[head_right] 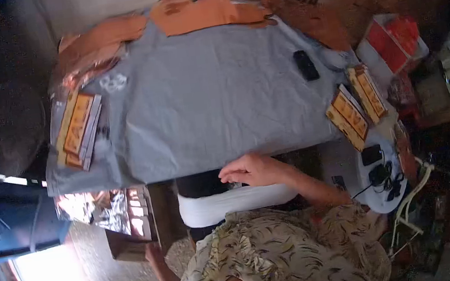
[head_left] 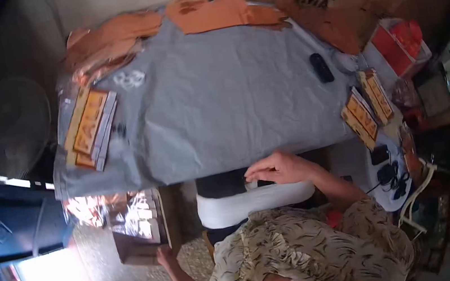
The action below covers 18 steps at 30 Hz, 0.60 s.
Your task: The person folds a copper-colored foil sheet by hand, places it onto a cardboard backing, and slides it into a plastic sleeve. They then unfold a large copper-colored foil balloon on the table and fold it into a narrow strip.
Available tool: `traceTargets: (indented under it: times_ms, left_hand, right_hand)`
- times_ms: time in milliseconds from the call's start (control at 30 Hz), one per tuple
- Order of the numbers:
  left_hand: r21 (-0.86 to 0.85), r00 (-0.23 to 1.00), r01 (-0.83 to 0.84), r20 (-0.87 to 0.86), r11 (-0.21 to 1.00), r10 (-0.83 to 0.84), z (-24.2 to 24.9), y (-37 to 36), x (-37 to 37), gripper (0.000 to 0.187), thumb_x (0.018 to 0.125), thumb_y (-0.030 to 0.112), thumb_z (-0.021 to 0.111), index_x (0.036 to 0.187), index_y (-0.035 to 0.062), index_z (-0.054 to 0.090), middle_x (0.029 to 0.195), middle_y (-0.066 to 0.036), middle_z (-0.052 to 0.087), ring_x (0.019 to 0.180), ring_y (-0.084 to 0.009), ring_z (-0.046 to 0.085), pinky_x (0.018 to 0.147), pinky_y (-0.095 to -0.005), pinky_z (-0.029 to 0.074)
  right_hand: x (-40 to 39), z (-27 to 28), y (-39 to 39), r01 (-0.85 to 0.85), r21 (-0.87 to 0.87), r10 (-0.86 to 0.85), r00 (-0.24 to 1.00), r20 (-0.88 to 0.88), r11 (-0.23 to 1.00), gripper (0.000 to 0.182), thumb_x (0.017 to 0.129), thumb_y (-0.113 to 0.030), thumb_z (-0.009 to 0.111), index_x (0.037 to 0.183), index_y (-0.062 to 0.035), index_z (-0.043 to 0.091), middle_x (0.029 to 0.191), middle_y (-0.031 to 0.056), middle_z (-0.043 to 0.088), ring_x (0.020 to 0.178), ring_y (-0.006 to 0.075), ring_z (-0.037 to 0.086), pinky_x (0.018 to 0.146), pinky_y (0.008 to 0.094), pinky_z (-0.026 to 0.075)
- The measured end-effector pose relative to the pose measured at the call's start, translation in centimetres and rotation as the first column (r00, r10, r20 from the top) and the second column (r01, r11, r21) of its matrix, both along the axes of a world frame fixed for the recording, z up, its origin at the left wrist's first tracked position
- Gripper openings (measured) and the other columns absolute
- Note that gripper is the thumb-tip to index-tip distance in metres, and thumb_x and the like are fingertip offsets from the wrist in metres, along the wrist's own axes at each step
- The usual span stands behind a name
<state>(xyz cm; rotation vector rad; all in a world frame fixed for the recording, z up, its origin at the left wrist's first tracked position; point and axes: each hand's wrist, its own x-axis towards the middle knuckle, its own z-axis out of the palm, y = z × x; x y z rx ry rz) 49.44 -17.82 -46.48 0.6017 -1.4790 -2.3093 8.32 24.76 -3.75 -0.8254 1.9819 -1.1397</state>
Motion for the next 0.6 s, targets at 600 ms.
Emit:
traceTargets:
  times_ms: [600]
  left_hand:
    - [-0.87, 0.687, 0.427, 0.135, 0.246, -0.714, 50.4, 25.2, -49.7, 0.014, 0.088, 0.004, 0.076, 0.101, 0.0027, 0.079, 0.096, -0.011, 0.078, 0.081, -0.0175, 0.072, 0.075, -0.0305, 0.056]
  right_hand:
    - [-14.7, 5.5, 22.4, 0.731, -0.172, -0.661, 0.458, -0.594, 0.661, 0.019, 0.099, -0.01, 0.066, 0.112, 0.0034, 0.072, 0.095, 0.0105, 0.078, 0.086, 0.013, 0.072, 0.075, 0.0274, 0.054]
